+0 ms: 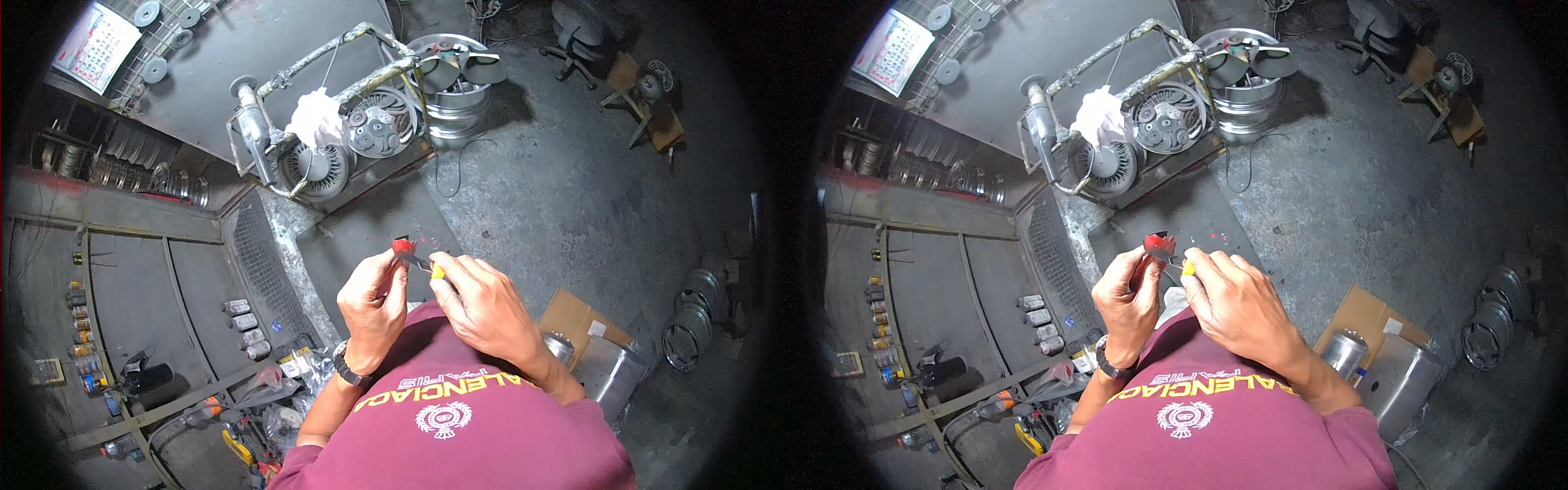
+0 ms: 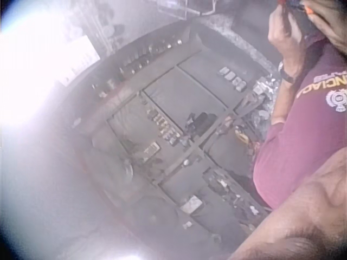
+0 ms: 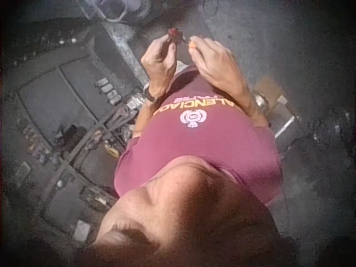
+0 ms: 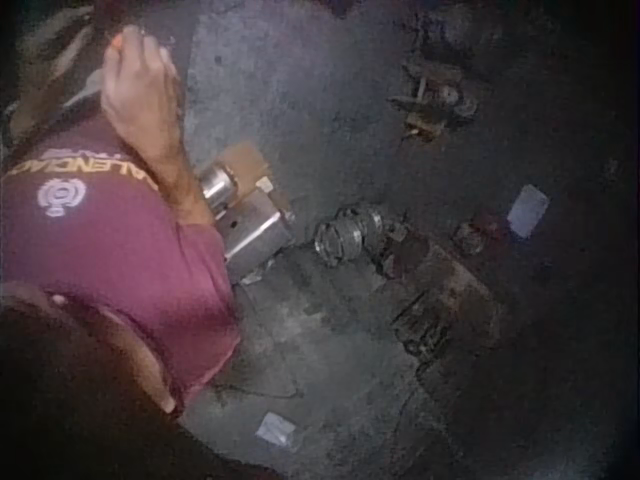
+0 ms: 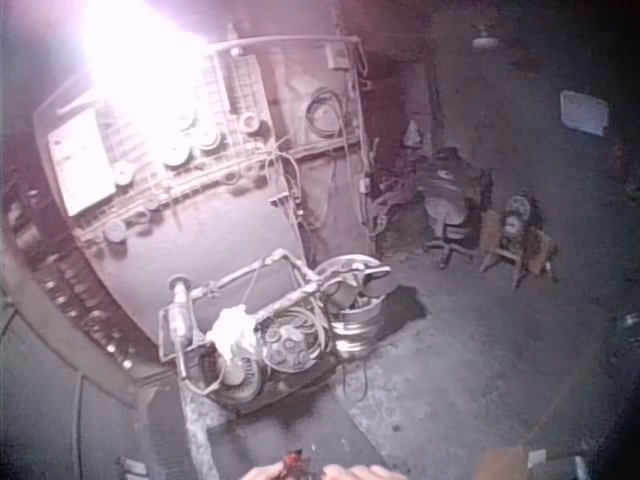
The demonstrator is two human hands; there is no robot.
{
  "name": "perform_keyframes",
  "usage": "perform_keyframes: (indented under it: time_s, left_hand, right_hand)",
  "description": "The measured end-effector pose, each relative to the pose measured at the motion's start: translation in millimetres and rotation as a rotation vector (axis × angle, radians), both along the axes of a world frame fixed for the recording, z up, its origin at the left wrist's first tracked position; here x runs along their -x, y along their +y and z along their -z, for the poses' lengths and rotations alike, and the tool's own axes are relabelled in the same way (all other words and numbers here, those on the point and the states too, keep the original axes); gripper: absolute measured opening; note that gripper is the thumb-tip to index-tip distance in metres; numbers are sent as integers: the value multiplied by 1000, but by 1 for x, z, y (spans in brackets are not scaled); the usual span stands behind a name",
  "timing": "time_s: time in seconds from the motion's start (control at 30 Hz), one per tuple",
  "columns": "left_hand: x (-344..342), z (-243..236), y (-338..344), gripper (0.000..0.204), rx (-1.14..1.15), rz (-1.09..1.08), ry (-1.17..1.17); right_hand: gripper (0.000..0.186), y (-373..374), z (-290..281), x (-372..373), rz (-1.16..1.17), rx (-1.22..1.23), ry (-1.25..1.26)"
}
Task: The person uses a utility knife to trim the edges of a small red circular component and a dark circular part in a workshop.
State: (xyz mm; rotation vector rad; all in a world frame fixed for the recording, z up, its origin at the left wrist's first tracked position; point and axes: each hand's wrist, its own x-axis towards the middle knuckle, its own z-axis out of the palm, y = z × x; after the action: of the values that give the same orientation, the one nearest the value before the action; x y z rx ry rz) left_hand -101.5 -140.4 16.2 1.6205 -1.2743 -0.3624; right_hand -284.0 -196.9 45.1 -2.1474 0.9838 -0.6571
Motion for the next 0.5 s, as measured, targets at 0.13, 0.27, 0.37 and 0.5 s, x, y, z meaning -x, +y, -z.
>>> perform_keyframes:
  time_s: [0.13, 0.27, 0.37, 0.5]
  left_hand:
    - [-1, 6, 1, 20, 53, 30, -81]
    - [2, 7, 3, 23, 25, 58, -38]
    - [1, 5, 4, 22, 7, 20, 7]
    - [3, -1, -2, 20, 52, -24, 80]
  right_hand:
    - [33, -4, -1, -5, -57, 109, -31]
    - [34, -8, 8, -10, -20, -9, -8]
    - [34, -7, 8, -10, -27, -24, -59]
    - [33, 1, 0, -5, 3, -38, -60]
